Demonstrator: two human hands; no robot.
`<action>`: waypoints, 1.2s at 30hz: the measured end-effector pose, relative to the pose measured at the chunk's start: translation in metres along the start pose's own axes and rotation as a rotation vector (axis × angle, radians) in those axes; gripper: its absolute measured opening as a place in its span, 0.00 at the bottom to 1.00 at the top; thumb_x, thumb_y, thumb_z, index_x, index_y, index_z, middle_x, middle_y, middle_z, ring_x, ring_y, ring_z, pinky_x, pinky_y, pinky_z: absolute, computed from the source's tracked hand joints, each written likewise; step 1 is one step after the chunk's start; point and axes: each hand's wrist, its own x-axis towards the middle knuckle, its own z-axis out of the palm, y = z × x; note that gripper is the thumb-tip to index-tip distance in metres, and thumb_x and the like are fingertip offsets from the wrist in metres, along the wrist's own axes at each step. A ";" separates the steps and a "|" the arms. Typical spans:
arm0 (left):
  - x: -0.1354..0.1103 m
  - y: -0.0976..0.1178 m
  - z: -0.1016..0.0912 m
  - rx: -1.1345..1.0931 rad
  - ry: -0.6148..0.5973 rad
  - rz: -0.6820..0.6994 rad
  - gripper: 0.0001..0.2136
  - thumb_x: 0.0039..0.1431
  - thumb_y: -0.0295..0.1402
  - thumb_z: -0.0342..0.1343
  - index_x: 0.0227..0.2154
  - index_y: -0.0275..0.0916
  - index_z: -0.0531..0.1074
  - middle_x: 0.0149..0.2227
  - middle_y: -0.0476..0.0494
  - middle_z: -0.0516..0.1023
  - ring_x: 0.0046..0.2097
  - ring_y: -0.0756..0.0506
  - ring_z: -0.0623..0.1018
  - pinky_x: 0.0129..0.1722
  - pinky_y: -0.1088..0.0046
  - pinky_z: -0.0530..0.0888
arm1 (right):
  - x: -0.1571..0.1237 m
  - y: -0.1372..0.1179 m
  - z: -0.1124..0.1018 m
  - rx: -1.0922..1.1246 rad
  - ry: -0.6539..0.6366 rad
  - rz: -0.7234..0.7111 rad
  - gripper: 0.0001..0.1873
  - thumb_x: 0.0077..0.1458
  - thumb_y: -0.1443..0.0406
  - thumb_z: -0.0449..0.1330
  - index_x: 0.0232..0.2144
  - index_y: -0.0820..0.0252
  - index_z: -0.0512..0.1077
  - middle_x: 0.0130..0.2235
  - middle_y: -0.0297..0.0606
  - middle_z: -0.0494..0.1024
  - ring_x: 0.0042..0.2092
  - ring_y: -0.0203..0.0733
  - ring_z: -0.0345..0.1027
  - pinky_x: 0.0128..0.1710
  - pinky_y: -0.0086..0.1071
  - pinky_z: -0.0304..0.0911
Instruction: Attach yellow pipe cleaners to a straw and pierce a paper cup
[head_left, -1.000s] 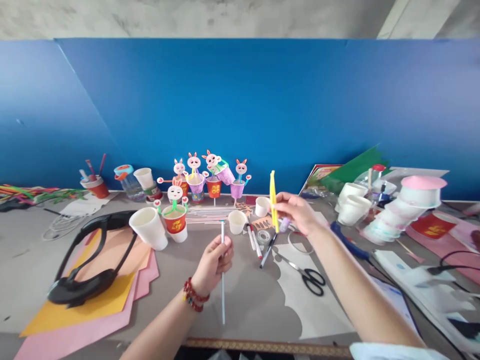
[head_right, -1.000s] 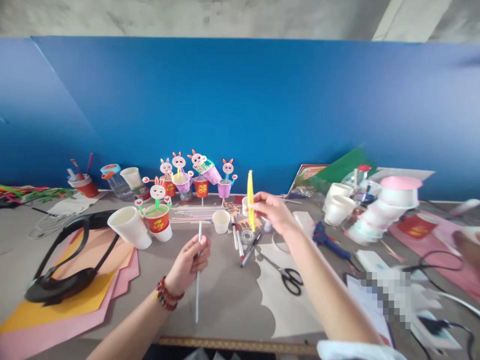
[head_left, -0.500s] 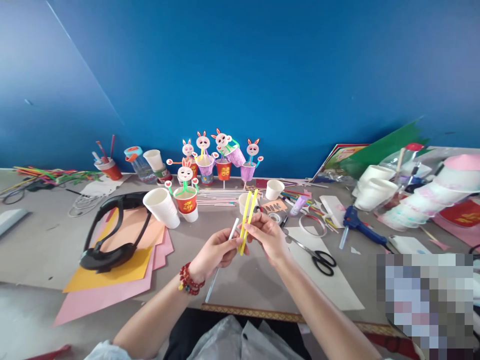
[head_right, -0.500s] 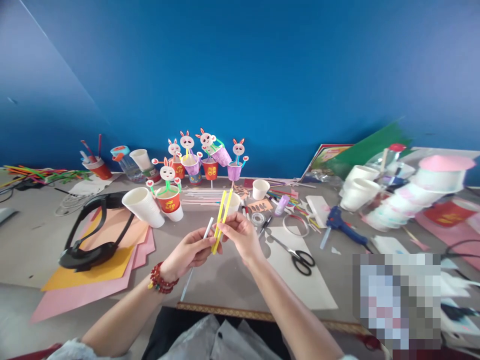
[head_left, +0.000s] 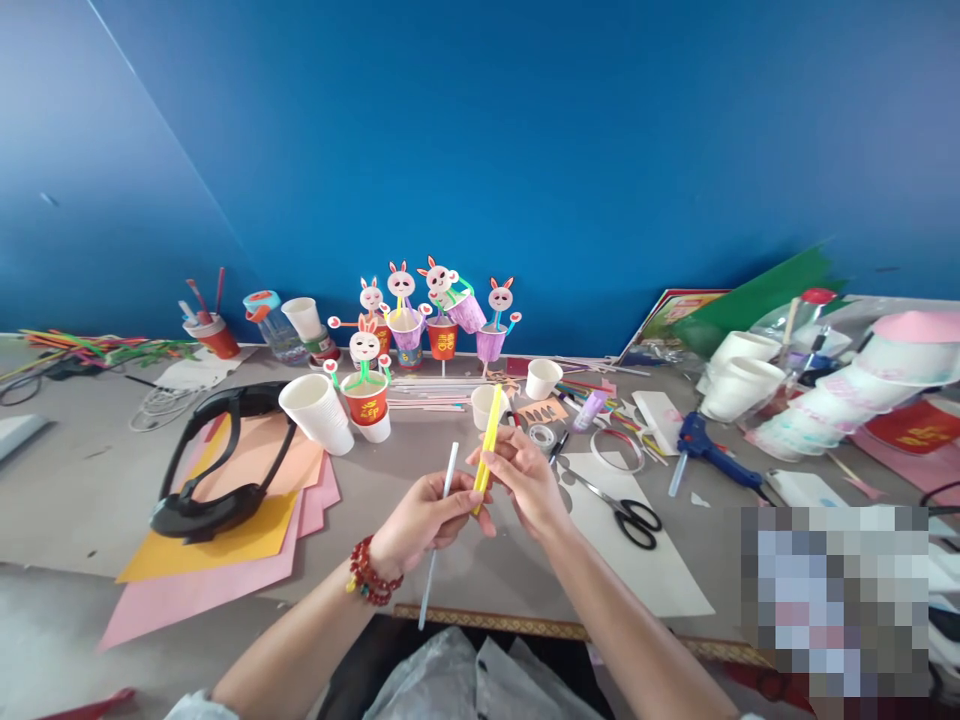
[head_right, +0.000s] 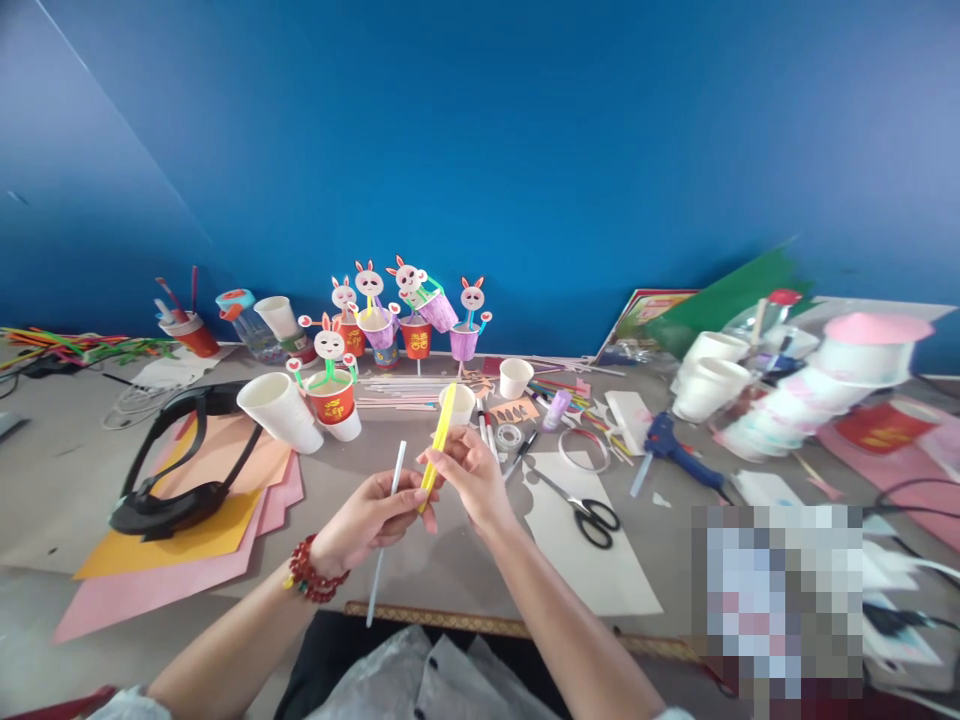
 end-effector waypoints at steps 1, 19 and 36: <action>0.000 0.000 0.001 0.008 0.003 0.006 0.14 0.57 0.41 0.61 0.36 0.33 0.73 0.28 0.39 0.80 0.16 0.60 0.49 0.14 0.78 0.43 | -0.001 0.001 -0.001 -0.035 -0.038 0.024 0.16 0.51 0.54 0.68 0.37 0.57 0.73 0.30 0.33 0.77 0.25 0.34 0.66 0.24 0.28 0.62; -0.010 -0.013 0.005 0.016 0.043 0.051 0.16 0.57 0.43 0.62 0.35 0.32 0.74 0.28 0.40 0.80 0.16 0.60 0.50 0.15 0.78 0.44 | -0.013 0.005 -0.001 -0.250 -0.044 -0.003 0.22 0.58 0.49 0.60 0.31 0.61 0.82 0.19 0.32 0.67 0.21 0.30 0.56 0.20 0.27 0.49; -0.021 -0.022 0.008 0.001 0.057 0.059 0.17 0.57 0.44 0.61 0.37 0.32 0.74 0.28 0.41 0.80 0.16 0.60 0.50 0.15 0.79 0.45 | -0.021 0.000 0.003 -0.279 -0.081 -0.042 0.19 0.58 0.52 0.61 0.30 0.61 0.82 0.20 0.31 0.66 0.21 0.30 0.55 0.19 0.26 0.50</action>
